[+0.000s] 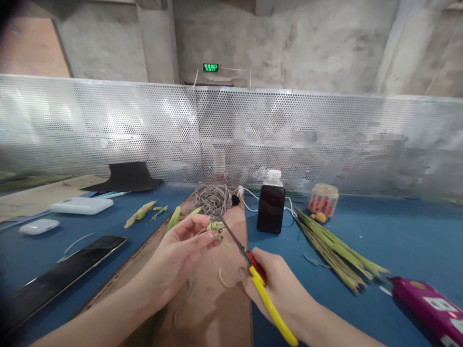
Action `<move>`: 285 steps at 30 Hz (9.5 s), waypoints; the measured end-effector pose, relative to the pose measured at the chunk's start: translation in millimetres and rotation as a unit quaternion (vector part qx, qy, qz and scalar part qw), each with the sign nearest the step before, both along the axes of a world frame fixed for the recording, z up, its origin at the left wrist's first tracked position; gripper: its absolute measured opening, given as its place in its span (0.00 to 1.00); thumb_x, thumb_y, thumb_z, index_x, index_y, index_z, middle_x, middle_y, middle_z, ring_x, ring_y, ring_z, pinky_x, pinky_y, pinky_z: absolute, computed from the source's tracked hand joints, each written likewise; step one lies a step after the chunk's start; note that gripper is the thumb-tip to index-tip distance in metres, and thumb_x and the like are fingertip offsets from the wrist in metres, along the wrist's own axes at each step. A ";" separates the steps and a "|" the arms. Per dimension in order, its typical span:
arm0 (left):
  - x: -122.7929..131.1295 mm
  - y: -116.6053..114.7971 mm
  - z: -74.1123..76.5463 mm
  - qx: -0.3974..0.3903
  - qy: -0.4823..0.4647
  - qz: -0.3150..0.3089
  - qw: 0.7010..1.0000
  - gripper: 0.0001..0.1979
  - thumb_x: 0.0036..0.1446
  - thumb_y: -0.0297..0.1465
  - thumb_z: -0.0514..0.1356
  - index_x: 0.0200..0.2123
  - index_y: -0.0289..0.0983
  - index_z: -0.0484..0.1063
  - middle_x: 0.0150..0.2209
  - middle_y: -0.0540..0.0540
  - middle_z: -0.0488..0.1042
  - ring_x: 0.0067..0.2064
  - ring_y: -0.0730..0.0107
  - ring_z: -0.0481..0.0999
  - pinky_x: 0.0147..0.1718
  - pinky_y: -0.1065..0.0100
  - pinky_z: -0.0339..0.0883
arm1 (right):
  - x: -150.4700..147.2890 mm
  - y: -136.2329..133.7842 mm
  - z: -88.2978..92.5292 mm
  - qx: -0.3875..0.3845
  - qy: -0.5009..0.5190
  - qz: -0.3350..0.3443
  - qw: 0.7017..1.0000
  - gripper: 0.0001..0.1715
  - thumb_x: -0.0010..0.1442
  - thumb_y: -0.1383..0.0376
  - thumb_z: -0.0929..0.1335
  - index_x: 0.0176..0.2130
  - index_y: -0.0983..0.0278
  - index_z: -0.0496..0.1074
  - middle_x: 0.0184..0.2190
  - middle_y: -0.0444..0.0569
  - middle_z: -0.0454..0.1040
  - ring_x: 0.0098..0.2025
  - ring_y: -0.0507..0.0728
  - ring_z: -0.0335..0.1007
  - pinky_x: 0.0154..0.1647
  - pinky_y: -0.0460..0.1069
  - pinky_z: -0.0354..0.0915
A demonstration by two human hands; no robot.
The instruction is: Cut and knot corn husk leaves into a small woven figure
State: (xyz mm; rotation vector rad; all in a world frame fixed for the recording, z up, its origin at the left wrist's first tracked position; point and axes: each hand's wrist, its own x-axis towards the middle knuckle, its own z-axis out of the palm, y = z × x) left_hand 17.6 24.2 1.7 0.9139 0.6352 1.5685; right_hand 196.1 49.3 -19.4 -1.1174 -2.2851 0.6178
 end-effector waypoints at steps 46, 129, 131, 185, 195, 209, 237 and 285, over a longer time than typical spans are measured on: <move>-3.9 5.5 -4.2 0.005 -0.018 0.033 0.999 0.11 0.40 0.23 0.66 0.30 0.36 0.69 0.28 0.52 0.70 0.31 0.77 0.71 0.36 0.72 0.65 | -4.5 -4.6 4.9 -0.001 -0.039 0.002 0.999 0.12 0.53 0.63 0.58 0.20 0.62 0.52 0.16 0.39 0.52 0.20 0.48 0.45 0.19 0.43 0.46; -1.0 -2.3 1.8 0.020 0.036 0.037 0.998 0.11 0.39 0.25 0.66 0.28 0.37 0.69 0.27 0.53 0.71 0.30 0.79 0.69 0.34 0.74 0.62 | 3.6 -2.3 1.4 0.000 -0.016 0.034 0.999 0.12 0.56 0.61 0.58 0.23 0.62 0.53 0.19 0.40 0.55 0.21 0.50 0.49 0.21 0.44 0.52; -0.9 -2.3 1.6 0.021 0.035 0.035 0.999 0.11 0.39 0.25 0.66 0.28 0.37 0.69 0.27 0.53 0.71 0.30 0.78 0.69 0.34 0.74 0.62 | 2.9 -2.0 1.5 0.001 -0.014 0.031 0.999 0.12 0.55 0.62 0.58 0.23 0.62 0.53 0.19 0.40 0.55 0.21 0.49 0.48 0.21 0.44 0.51; -3.2 -0.6 0.7 0.023 0.044 0.047 0.998 0.09 0.41 0.25 0.66 0.29 0.39 0.71 0.32 0.54 0.71 0.32 0.80 0.71 0.34 0.76 0.64 | 3.4 -0.4 5.9 -0.012 -0.048 0.034 0.998 0.12 0.56 0.60 0.56 0.24 0.62 0.52 0.20 0.40 0.54 0.22 0.50 0.48 0.22 0.45 0.50; -3.0 -1.0 1.1 0.025 0.038 0.040 0.998 0.10 0.41 0.24 0.66 0.29 0.39 0.71 0.30 0.54 0.72 0.32 0.79 0.70 0.35 0.75 0.63 | 2.4 -0.8 7.3 -0.015 -0.037 0.030 0.999 0.13 0.57 0.60 0.57 0.23 0.63 0.53 0.19 0.40 0.54 0.22 0.49 0.48 0.22 0.44 0.49; -3.2 -0.7 2.7 0.028 0.039 0.048 0.998 0.09 0.41 0.24 0.66 0.29 0.38 0.72 0.32 0.54 0.72 0.32 0.80 0.70 0.35 0.75 0.63 | 4.4 -0.2 4.1 0.014 -0.046 0.026 0.999 0.12 0.56 0.61 0.57 0.23 0.63 0.53 0.19 0.40 0.55 0.22 0.49 0.49 0.21 0.44 0.50; -3.8 -0.6 0.8 0.025 0.045 0.053 0.997 0.10 0.40 0.25 0.66 0.30 0.38 0.72 0.31 0.53 0.72 0.32 0.78 0.71 0.36 0.73 0.64 | 2.8 1.1 2.9 0.001 -0.023 0.032 0.999 0.13 0.56 0.61 0.59 0.22 0.63 0.55 0.18 0.39 0.53 0.20 0.48 0.46 0.19 0.44 0.48; -3.0 1.1 -3.4 0.002 0.016 0.077 0.997 0.10 0.39 0.25 0.66 0.28 0.38 0.71 0.24 0.54 0.71 0.28 0.81 0.69 0.32 0.77 0.62 | -1.3 -6.0 4.5 -0.046 -0.045 0.011 0.998 0.13 0.53 0.59 0.57 0.22 0.63 0.54 0.19 0.40 0.50 0.22 0.50 0.44 0.21 0.45 0.47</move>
